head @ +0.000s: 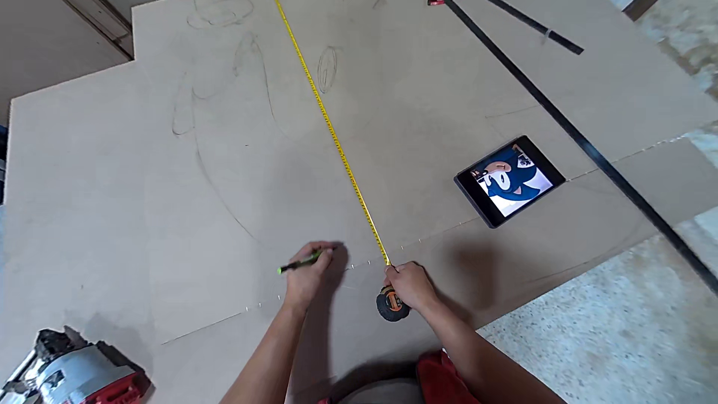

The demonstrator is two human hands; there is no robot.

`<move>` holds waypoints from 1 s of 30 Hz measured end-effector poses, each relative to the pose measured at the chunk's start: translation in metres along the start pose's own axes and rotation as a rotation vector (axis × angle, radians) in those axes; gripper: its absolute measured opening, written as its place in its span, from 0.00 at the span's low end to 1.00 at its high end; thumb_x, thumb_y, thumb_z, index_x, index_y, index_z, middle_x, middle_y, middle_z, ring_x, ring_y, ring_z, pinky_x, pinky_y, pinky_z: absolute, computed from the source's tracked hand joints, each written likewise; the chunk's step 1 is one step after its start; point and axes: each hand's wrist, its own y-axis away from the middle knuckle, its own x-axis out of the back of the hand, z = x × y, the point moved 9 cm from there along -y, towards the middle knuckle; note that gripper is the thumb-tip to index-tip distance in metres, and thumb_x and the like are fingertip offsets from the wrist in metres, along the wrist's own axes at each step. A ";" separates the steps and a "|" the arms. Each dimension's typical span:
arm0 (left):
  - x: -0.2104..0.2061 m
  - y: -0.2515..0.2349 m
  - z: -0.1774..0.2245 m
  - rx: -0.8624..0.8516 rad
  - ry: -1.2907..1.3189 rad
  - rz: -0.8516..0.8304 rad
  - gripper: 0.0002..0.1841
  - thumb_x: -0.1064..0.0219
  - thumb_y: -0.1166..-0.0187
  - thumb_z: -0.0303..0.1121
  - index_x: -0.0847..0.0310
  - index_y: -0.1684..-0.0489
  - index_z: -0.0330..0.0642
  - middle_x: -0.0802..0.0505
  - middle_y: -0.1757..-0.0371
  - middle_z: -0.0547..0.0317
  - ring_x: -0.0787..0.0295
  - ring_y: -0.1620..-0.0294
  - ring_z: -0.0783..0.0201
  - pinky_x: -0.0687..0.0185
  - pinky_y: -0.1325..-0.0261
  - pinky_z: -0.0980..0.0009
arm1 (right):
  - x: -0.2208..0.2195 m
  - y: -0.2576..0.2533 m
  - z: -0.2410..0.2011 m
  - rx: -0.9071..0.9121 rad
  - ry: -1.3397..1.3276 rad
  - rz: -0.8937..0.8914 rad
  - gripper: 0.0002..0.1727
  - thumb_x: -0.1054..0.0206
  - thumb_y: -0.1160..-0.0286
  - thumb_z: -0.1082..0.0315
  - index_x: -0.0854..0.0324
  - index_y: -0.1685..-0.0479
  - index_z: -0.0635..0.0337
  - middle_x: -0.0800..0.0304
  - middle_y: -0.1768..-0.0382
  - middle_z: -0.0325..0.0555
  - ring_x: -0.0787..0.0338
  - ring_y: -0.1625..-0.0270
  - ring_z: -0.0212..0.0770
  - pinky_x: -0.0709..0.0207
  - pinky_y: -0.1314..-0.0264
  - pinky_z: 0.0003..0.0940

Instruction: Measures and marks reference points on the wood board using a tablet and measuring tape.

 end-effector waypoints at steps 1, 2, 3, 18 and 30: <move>-0.008 -0.021 0.006 -0.007 0.032 0.003 0.08 0.29 0.21 0.31 0.11 0.49 0.42 0.04 0.63 0.57 0.07 0.64 0.60 0.08 0.57 0.59 | 0.000 -0.001 0.000 -0.002 -0.003 -0.006 0.28 0.50 0.10 0.47 0.07 0.71 0.46 0.05 0.69 0.32 0.08 0.61 0.33 0.18 0.52 0.45; -0.015 -0.041 0.011 -0.013 0.060 0.004 0.07 0.27 0.22 0.30 0.11 0.51 0.41 0.04 0.63 0.55 0.06 0.64 0.59 0.08 0.57 0.58 | -0.001 -0.003 0.002 -0.005 -0.002 -0.008 0.28 0.50 0.10 0.47 0.07 0.71 0.46 0.06 0.70 0.32 0.09 0.62 0.32 0.18 0.54 0.44; -0.023 -0.060 0.016 -0.016 0.083 0.001 0.07 0.27 0.22 0.29 0.11 0.51 0.40 0.04 0.62 0.54 0.06 0.64 0.59 0.07 0.56 0.58 | -0.002 -0.005 0.004 -0.008 0.001 -0.012 0.28 0.50 0.11 0.46 0.07 0.72 0.45 0.08 0.71 0.32 0.10 0.64 0.33 0.19 0.56 0.44; -0.055 -0.155 0.019 -0.019 0.140 0.116 0.03 0.25 0.26 0.29 0.10 0.61 0.41 0.03 0.66 0.57 0.05 0.68 0.63 0.06 0.62 0.63 | -0.005 -0.010 0.010 -0.019 -0.062 -0.046 0.29 0.49 0.10 0.45 0.08 0.75 0.44 0.09 0.74 0.28 0.12 0.68 0.29 0.20 0.61 0.39; -0.056 -0.156 0.020 -0.044 0.109 0.121 0.03 0.24 0.26 0.30 0.11 0.62 0.43 0.03 0.66 0.59 0.05 0.69 0.65 0.06 0.62 0.64 | -0.005 -0.012 0.012 0.022 -0.084 -0.052 0.28 0.48 0.10 0.46 0.07 0.73 0.45 0.07 0.71 0.27 0.11 0.67 0.26 0.19 0.59 0.36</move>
